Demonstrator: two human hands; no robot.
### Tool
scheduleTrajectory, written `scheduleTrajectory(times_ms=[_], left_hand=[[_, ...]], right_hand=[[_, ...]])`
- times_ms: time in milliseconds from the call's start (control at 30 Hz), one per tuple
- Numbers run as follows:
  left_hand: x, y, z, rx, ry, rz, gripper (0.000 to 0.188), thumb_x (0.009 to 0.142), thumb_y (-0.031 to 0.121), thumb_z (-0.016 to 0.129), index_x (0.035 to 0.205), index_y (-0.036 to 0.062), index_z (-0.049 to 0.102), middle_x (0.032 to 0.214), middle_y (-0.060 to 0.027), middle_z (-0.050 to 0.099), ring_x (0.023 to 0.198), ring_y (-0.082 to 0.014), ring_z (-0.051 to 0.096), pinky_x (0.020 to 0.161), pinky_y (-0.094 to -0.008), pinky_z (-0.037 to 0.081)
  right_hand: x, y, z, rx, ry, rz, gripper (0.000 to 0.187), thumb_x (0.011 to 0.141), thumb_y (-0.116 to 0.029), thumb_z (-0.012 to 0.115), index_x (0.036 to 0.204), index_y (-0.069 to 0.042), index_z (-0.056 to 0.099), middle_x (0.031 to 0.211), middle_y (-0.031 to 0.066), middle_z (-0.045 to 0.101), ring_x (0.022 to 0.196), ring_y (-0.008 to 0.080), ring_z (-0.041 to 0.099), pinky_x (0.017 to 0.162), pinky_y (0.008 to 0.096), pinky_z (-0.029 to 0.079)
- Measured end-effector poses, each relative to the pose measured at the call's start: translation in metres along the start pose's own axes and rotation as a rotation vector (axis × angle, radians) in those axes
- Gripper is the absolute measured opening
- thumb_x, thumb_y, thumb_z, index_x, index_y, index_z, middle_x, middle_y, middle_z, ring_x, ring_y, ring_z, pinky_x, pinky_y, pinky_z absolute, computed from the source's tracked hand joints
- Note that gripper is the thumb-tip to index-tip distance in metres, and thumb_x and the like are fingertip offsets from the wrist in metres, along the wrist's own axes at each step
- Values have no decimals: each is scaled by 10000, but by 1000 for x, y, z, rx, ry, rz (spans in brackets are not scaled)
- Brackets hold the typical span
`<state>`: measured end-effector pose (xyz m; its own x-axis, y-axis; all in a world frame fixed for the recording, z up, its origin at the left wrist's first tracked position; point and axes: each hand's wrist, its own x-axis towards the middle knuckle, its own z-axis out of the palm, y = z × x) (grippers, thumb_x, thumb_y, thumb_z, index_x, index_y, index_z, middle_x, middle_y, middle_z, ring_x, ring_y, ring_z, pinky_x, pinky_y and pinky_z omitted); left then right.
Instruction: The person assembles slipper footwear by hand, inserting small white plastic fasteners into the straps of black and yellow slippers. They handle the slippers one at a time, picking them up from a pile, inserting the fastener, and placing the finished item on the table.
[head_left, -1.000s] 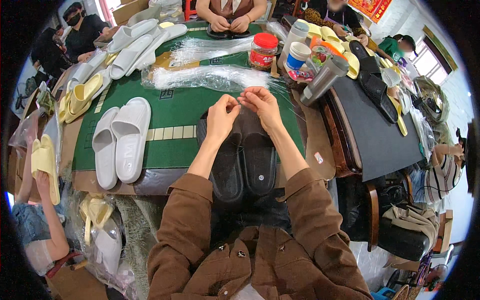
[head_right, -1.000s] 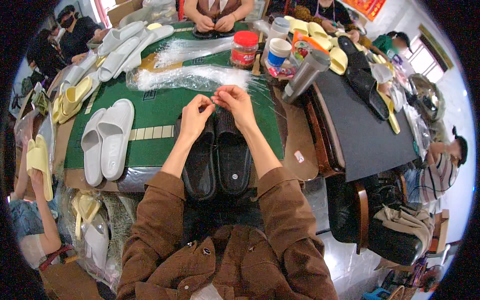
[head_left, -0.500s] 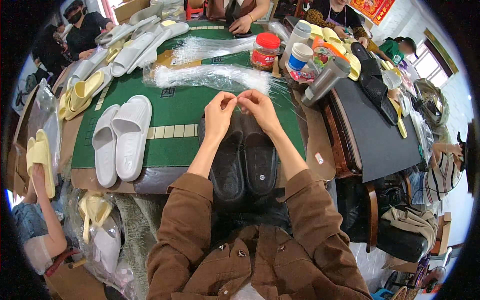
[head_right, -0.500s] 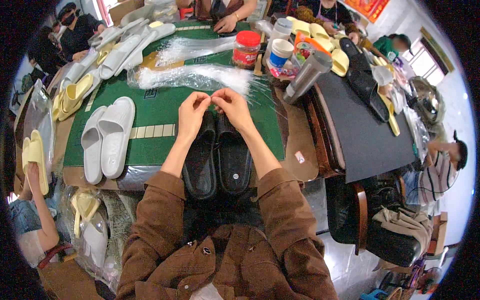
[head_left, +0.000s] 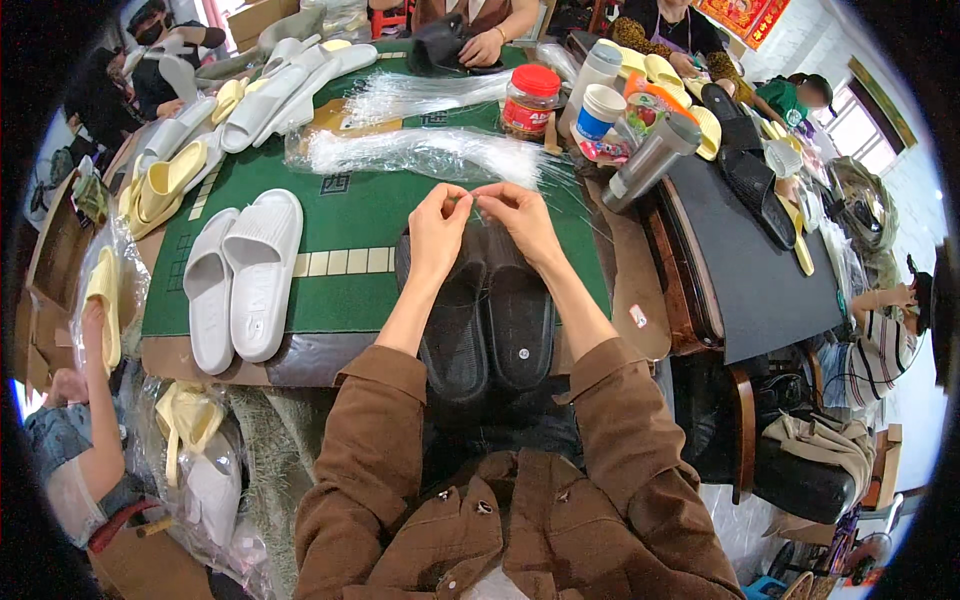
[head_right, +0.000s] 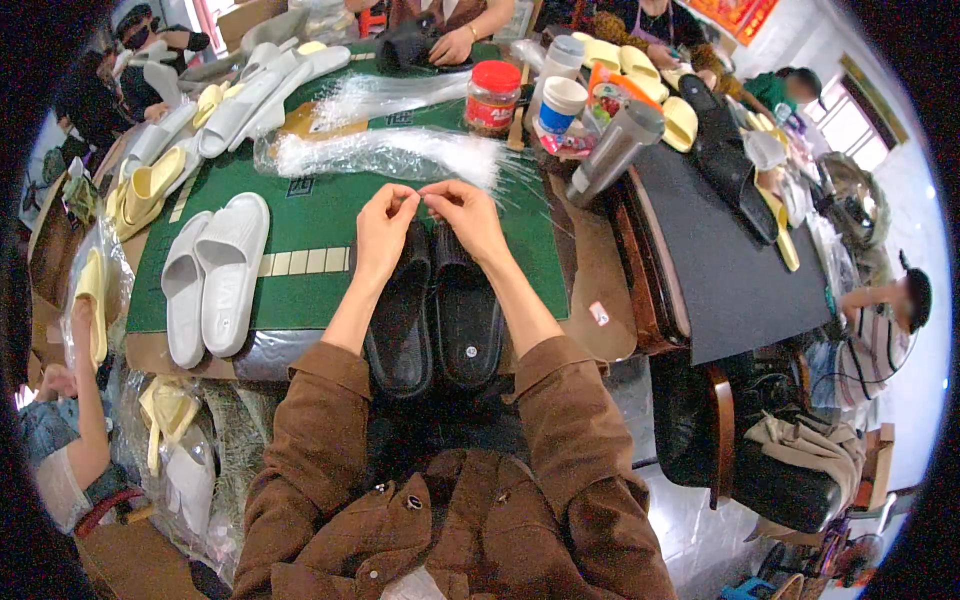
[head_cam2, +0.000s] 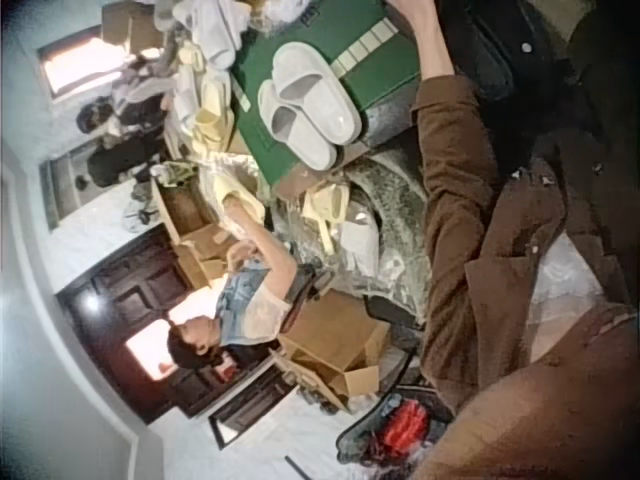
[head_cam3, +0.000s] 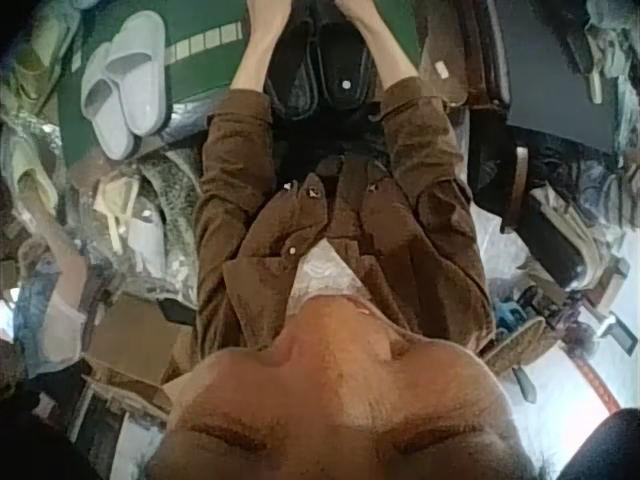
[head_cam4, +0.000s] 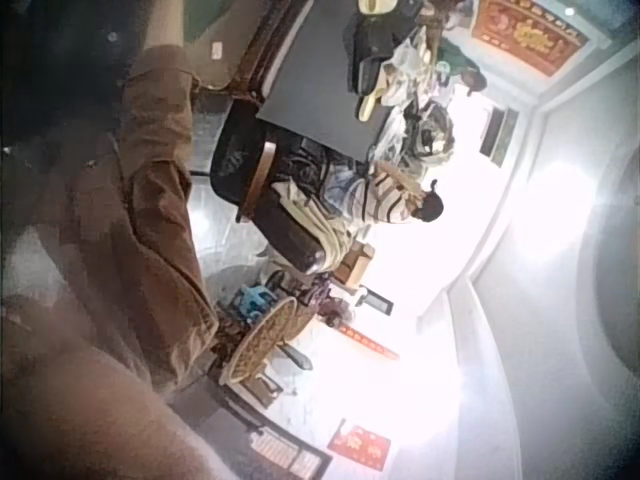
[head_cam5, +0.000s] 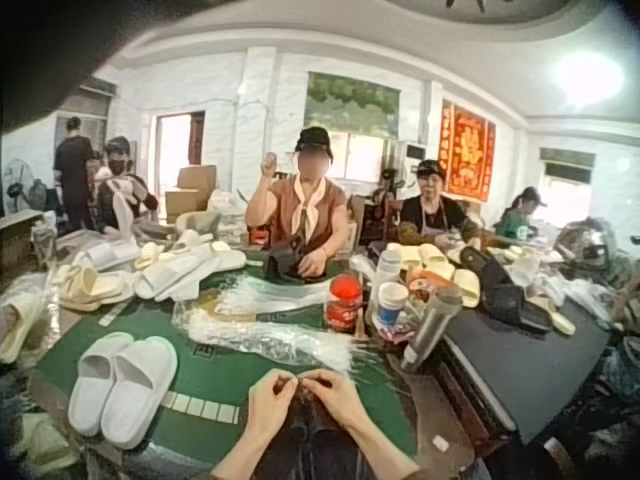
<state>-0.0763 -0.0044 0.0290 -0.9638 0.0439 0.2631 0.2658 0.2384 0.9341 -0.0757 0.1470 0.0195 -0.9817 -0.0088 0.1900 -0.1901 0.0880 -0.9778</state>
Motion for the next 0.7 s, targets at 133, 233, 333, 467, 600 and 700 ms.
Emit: scheduleTrajectory(times_ms=[133, 233, 333, 467, 600, 700], left_hand=[[2, -10, 1, -118, 65, 54, 117, 888, 118, 618, 895, 1, 616, 715, -39, 615, 644, -91, 534, 596, -276, 438], [7, -21, 2, -205, 91, 86, 111, 890, 110, 614, 896, -1, 616, 746, -43, 627, 679, -87, 551, 634, -264, 453], [7, -21, 2, -187, 54, 66, 109, 896, 104, 607, 898, -4, 611, 775, -38, 626, 711, -88, 563, 665, -252, 457], [5, -12, 1, -93, -6, 70, 112, 905, 103, 594, 903, -8, 607, 809, -38, 634, 746, -98, 585, 695, -254, 463], [4, -13, 2, -73, 12, 100, 94, 866, 78, 622, 871, -17, 620, 755, -61, 634, 680, -104, 575, 642, -267, 463], [4, -15, 0, -50, -12, 96, 132, 899, 120, 608, 916, -10, 623, 816, -64, 659, 758, -112, 607, 708, -270, 474]], right_hand=[[-5, -10, 6, 30, -15, 16, 195, 880, -111, 635, 1046, -17, 677, 852, 19, 660, 781, 79, 594, 716, 224, 486], [-3, -8, 5, 6, -49, 2, 194, 879, -105, 637, 1049, -18, 672, 866, 27, 667, 785, 86, 608, 715, 228, 495], [-4, -9, 6, -15, -52, 12, 184, 875, -94, 644, 1039, -14, 671, 881, 35, 673, 781, 89, 614, 710, 228, 498], [-2, -4, 5, 17, -38, 10, 174, 870, -86, 654, 1027, -14, 670, 891, 39, 677, 791, 92, 619, 709, 226, 505], [-2, -2, 8, 25, -4, -55, 147, 860, -85, 659, 983, -7, 671, 808, 32, 674, 710, 87, 618, 644, 232, 503], [-3, -6, 7, -24, -40, -11, 171, 877, -92, 650, 1028, -12, 664, 906, 43, 677, 797, 99, 625, 708, 231, 514]])
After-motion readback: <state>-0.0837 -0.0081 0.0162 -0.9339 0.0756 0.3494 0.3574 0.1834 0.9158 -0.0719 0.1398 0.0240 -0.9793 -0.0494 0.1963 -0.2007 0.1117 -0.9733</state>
